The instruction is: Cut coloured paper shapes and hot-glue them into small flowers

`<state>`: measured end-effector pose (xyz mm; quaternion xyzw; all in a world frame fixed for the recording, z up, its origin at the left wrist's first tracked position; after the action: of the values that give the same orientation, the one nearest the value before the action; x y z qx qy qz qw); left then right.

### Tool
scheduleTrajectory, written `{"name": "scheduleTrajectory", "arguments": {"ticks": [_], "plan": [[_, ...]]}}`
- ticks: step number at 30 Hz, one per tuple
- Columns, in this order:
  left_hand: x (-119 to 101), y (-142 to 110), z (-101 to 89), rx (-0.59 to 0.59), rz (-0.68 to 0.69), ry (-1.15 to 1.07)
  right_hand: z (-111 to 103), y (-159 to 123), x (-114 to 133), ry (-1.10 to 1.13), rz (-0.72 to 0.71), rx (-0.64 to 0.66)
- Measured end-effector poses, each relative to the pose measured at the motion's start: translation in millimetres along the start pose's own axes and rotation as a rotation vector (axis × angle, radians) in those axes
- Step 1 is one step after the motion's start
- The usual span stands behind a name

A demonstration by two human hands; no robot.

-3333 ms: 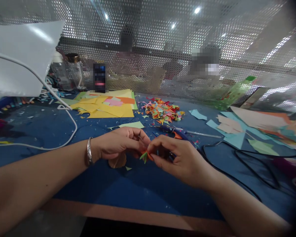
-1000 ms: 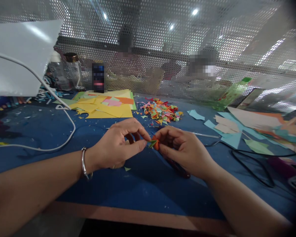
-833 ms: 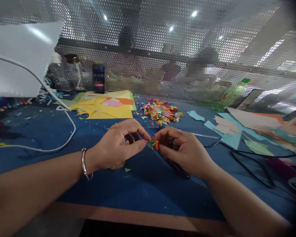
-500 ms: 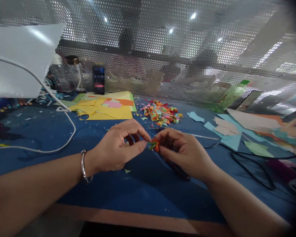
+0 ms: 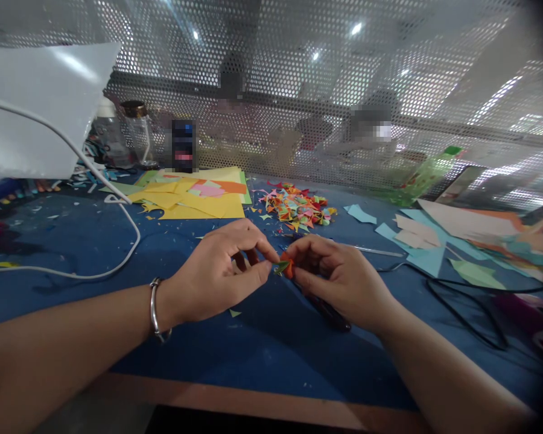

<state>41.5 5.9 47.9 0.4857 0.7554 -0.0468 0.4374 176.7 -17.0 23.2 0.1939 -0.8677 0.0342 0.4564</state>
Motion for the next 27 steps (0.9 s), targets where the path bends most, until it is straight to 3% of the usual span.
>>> {"name": "scheduleTrajectory", "arguments": {"ticks": [21, 27], "plan": [[3, -1, 3.7, 0.022, -0.064, 0.062, -2, 1, 4, -0.080, -0.008, -0.025], [13, 2, 11.5, 0.086, -0.109, -0.089, 0, 1, 3, -0.102, -0.011, -0.020]]}}
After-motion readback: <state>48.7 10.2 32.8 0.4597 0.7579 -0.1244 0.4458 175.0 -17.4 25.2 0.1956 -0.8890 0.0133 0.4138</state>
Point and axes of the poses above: each hand's wrist, its own y-axis towards the middle knuckle, its own z-axis out of the palm, x = y × z, the point moved 9 cm from there along y, towards the middle knuckle, and after that the axes turned 12 degrees about x, right-handed, at the moved point
